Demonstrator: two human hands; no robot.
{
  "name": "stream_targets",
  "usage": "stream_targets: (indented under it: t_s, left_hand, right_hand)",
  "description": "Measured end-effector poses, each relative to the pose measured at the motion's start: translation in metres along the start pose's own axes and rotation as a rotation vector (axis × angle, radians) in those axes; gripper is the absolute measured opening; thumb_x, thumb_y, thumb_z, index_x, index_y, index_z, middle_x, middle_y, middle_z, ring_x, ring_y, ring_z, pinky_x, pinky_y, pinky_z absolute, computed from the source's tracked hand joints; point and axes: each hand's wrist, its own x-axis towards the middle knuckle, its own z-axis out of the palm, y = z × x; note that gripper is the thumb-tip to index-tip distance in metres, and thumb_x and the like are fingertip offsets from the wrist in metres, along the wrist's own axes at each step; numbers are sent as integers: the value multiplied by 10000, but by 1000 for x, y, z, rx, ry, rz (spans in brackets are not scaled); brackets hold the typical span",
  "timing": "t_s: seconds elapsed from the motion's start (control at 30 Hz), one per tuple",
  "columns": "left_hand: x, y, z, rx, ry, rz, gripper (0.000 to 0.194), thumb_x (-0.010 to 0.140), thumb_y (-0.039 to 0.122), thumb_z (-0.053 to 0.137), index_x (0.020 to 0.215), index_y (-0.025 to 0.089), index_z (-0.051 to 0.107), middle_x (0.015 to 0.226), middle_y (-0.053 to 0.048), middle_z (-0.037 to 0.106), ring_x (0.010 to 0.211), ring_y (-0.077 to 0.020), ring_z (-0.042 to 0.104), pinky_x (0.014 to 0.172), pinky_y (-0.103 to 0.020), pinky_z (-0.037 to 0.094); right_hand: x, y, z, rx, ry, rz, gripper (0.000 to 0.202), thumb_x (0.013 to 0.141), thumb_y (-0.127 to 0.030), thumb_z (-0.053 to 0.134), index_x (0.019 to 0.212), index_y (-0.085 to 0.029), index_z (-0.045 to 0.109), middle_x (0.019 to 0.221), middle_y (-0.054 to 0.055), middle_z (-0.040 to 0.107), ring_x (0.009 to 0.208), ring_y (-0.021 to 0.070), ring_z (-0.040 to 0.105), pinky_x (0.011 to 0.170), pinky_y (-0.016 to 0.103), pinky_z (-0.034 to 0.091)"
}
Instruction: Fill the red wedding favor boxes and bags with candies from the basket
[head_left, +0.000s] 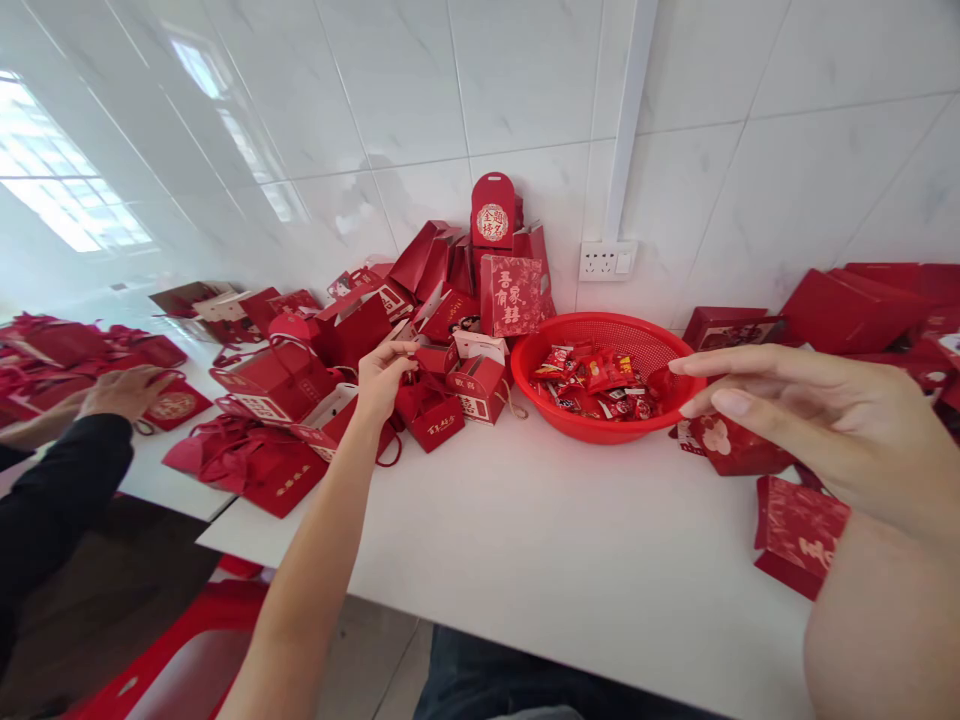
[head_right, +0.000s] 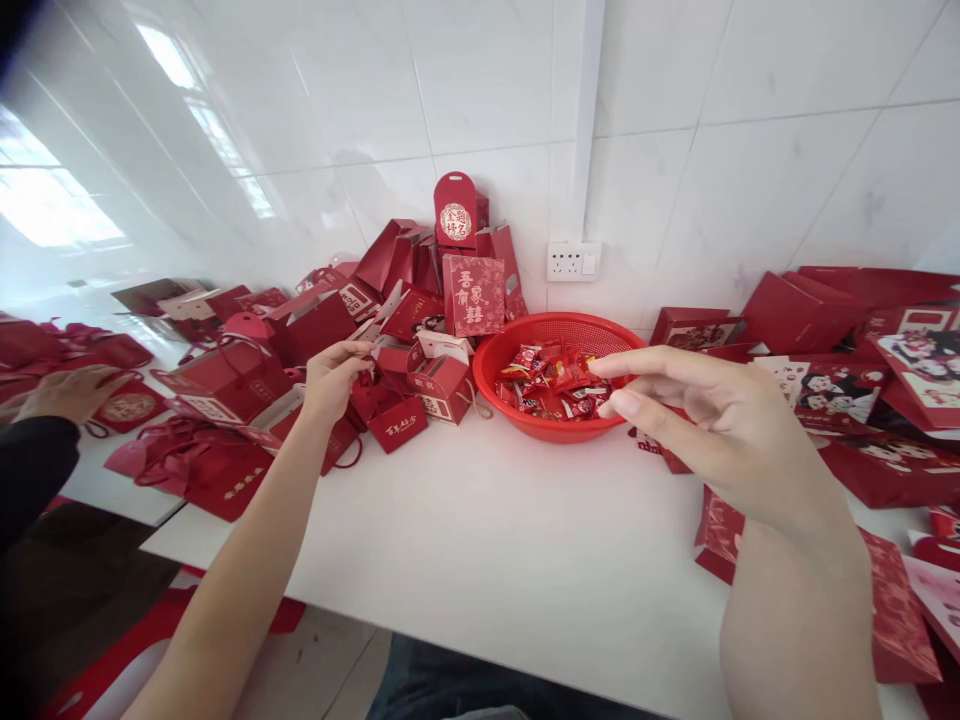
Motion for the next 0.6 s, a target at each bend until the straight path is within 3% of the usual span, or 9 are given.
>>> stream_targets:
  t_s: [0.17, 0.37, 0.47, 0.6]
  left_hand:
    - [-2, -5, -12, 19, 66, -20, 175, 516, 131, 657, 688, 156, 671, 648, 5, 650, 564, -104, 554, 567, -221, 448]
    - [-3, -6, -20, 21, 215, 10, 162, 545, 125, 649, 698, 179, 651, 635, 31, 624, 586, -106, 563, 587, -209, 471]
    - [-11, -8, -19, 79, 157, 18, 170, 565, 147, 689, 732, 175, 673, 706, -1, 670, 676, -145, 629, 674, -245, 532]
    - [-25, -14, -25, 271, -58, 119, 368, 631, 319, 781, 960, 176, 699, 1009, -75, 709, 943, -235, 695, 911, -355, 567]
  right_hand:
    - [0, -2, -1, 7, -59, 57, 332, 864, -485, 724, 1101, -259, 777, 807, 36, 760, 650, 182, 682, 558, 295, 566]
    - [7, 8, 1, 7, -147, -5, 317, 864, -493, 722, 1080, -270, 784, 912, 72, 773, 812, 221, 718, 576, 285, 566]
    - [7, 13, 2, 6, -178, 7, 338, 859, -515, 720, 1097, -281, 776, 963, 80, 773, 837, 234, 729, 559, 284, 569]
    - [6, 16, 1, -30, -204, -8, 352, 868, -528, 705, 1120, -290, 765, 997, 78, 780, 805, 234, 739, 580, 305, 592]
